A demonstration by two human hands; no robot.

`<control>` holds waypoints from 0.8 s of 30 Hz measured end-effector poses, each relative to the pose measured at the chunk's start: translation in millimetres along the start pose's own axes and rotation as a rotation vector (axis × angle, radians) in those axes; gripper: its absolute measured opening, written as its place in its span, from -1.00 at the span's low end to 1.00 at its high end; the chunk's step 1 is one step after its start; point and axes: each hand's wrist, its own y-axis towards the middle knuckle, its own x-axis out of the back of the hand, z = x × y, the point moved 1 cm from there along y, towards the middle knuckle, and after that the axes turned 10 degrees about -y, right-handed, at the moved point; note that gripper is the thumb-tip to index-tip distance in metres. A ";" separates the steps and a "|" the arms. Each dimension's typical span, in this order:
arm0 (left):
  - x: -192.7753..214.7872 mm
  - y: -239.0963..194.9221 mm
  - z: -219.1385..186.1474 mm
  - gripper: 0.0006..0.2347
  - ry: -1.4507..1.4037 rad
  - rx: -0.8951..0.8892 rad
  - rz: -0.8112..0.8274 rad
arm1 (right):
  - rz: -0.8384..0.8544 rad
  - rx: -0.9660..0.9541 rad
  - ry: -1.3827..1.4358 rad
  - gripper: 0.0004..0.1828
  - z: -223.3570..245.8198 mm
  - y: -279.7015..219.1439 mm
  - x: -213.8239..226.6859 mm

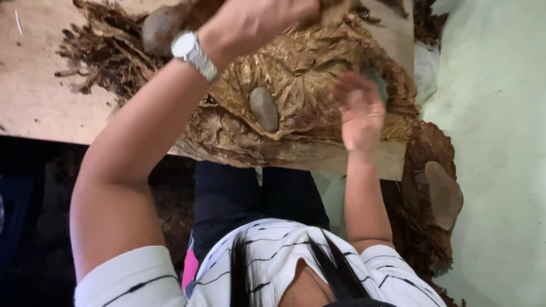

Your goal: A person is manually flattening large dried leaves on a wooden table by spreading them out and placing smooth stones on top of them as weights.

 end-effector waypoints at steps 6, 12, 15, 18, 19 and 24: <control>-8.7 -93.0 -38.7 -0.48 -0.156 0.115 0.520 | -0.499 -0.356 0.350 -0.23 -42.9 6.7 54.6; 9.7 -124.8 -52.9 -0.29 -0.085 0.345 0.421 | -0.398 -0.454 0.086 -0.34 -83.7 9.2 85.2; 14.7 -131.2 -48.2 -0.52 0.097 0.345 0.353 | -0.361 -0.458 -0.068 -0.34 -84.8 13.2 95.2; 11.4 -142.6 -50.2 -0.70 0.178 0.372 0.310 | -0.418 -0.415 -0.390 -0.37 -55.7 6.1 86.0; 10.3 -145.9 -51.6 -0.68 0.190 0.394 0.291 | -0.441 -0.370 -0.527 -0.44 -41.5 4.1 79.8; 4.5 -147.5 -68.6 -0.90 0.260 0.405 0.182 | -0.115 -0.354 -1.150 -0.49 27.0 5.8 43.9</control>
